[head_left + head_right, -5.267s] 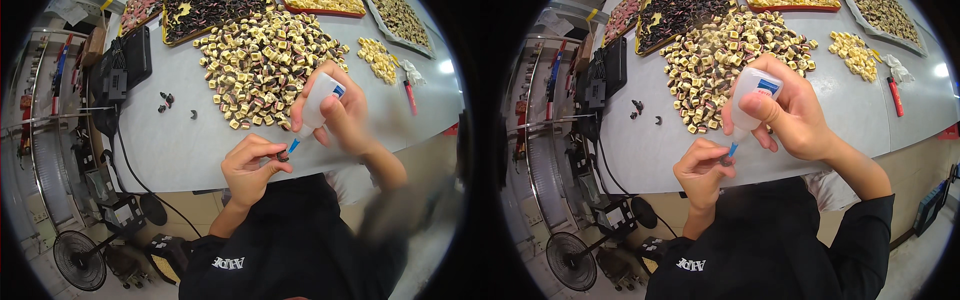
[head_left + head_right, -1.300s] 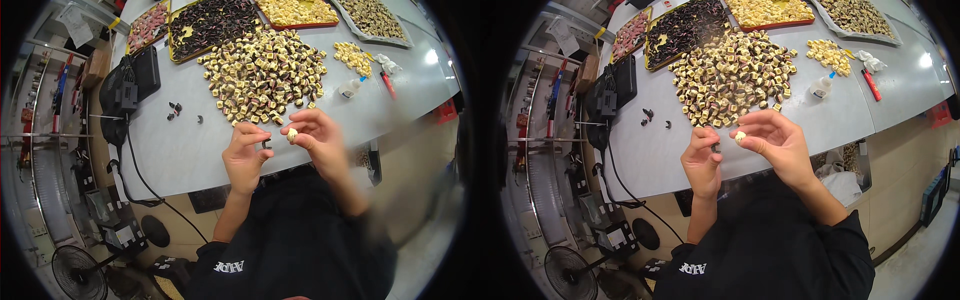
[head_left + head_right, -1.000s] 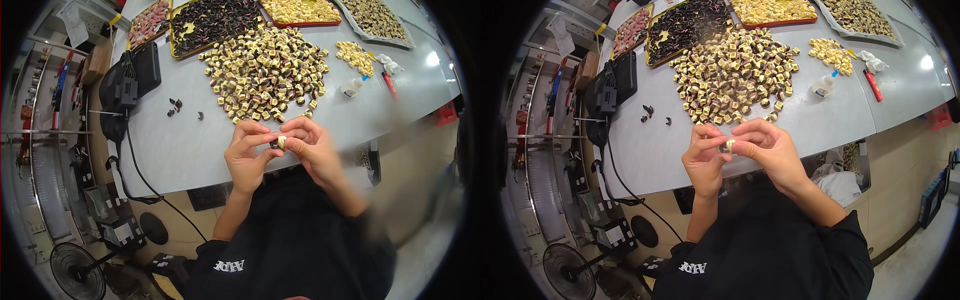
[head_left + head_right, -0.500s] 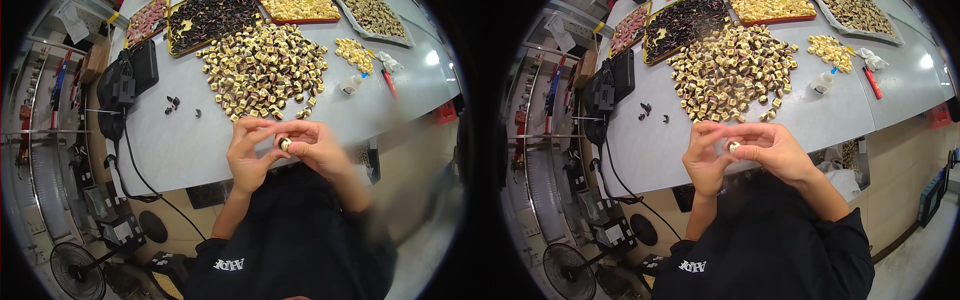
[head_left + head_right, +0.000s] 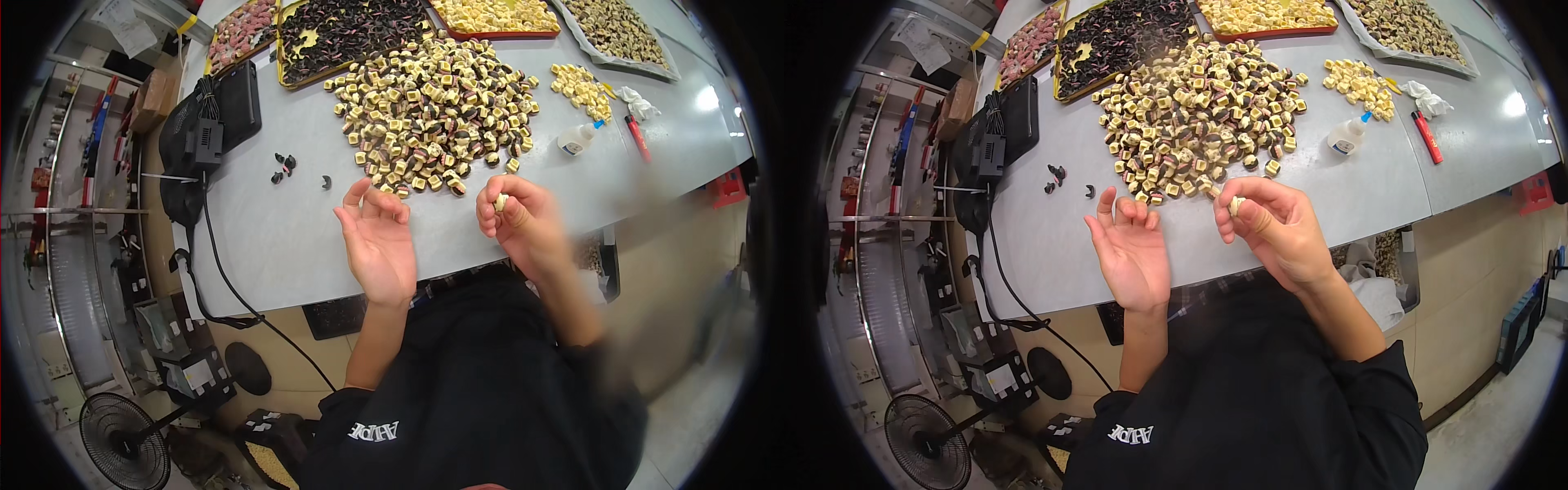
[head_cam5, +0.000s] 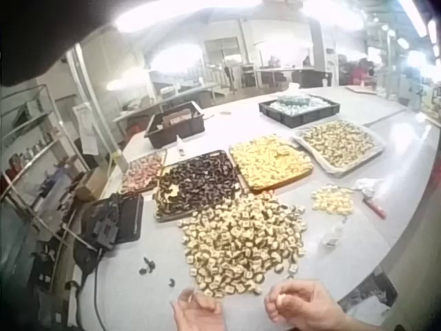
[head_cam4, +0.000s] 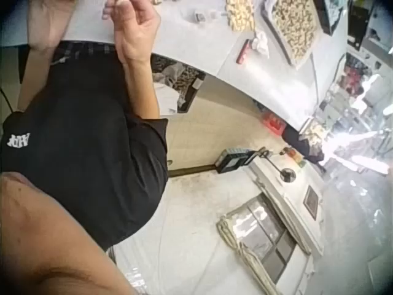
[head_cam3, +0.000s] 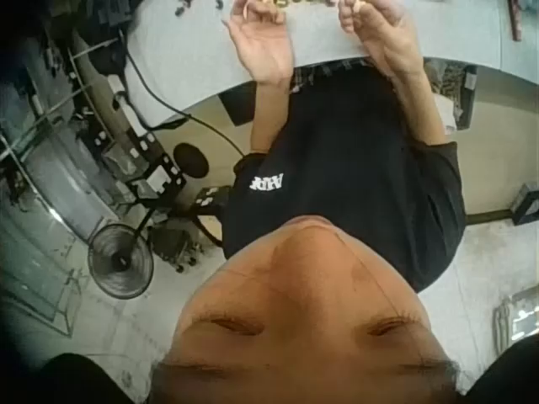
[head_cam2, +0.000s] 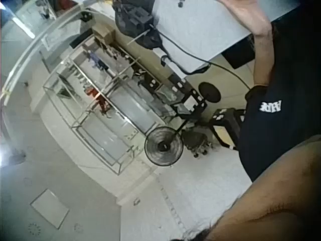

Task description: Apply glue to small black bases and attach yellow decorative components at an assembly table.

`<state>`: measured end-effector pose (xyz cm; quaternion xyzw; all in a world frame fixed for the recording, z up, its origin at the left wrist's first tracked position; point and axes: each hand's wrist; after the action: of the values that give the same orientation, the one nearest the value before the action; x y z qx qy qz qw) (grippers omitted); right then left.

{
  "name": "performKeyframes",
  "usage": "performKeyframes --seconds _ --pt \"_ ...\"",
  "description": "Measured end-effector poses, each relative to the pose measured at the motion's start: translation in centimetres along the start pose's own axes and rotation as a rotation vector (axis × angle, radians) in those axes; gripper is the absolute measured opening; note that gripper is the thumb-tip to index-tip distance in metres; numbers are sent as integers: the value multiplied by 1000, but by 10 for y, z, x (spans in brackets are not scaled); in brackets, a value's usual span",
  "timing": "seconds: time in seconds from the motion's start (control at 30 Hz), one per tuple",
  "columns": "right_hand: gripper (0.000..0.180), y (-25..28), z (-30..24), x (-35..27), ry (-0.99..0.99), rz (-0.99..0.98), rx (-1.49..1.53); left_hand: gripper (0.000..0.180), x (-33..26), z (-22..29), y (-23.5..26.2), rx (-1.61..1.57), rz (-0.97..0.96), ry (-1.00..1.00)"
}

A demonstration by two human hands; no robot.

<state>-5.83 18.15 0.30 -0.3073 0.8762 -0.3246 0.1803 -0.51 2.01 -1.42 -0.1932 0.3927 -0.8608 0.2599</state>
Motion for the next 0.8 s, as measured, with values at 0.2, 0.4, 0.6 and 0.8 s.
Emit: performKeyframes --seconds 0.2,0.4,0.6,0.8 --pt "32 -8 -8 2 -52 37 -45 38 0 0 3 -24 -2 0" --pt "33 0 -7 11 -4 89 -116 32 -4 2 -11 116 19 -11" --pt "29 12 -5 10 118 52 -242 26 -4 0 -4 177 -26 -36" --pt "27 9 -8 9 207 27 -325 22 -2 -2 0 168 -101 -39"
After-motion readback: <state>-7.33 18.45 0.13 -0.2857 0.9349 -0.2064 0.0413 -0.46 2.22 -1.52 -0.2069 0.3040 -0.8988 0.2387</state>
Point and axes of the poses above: each hand's wrist, its own x-axis towards the middle knuckle, its own y-axis out of the back of the hand, z = x × y, and after that the axes turned 9 degrees about -y, right-handed
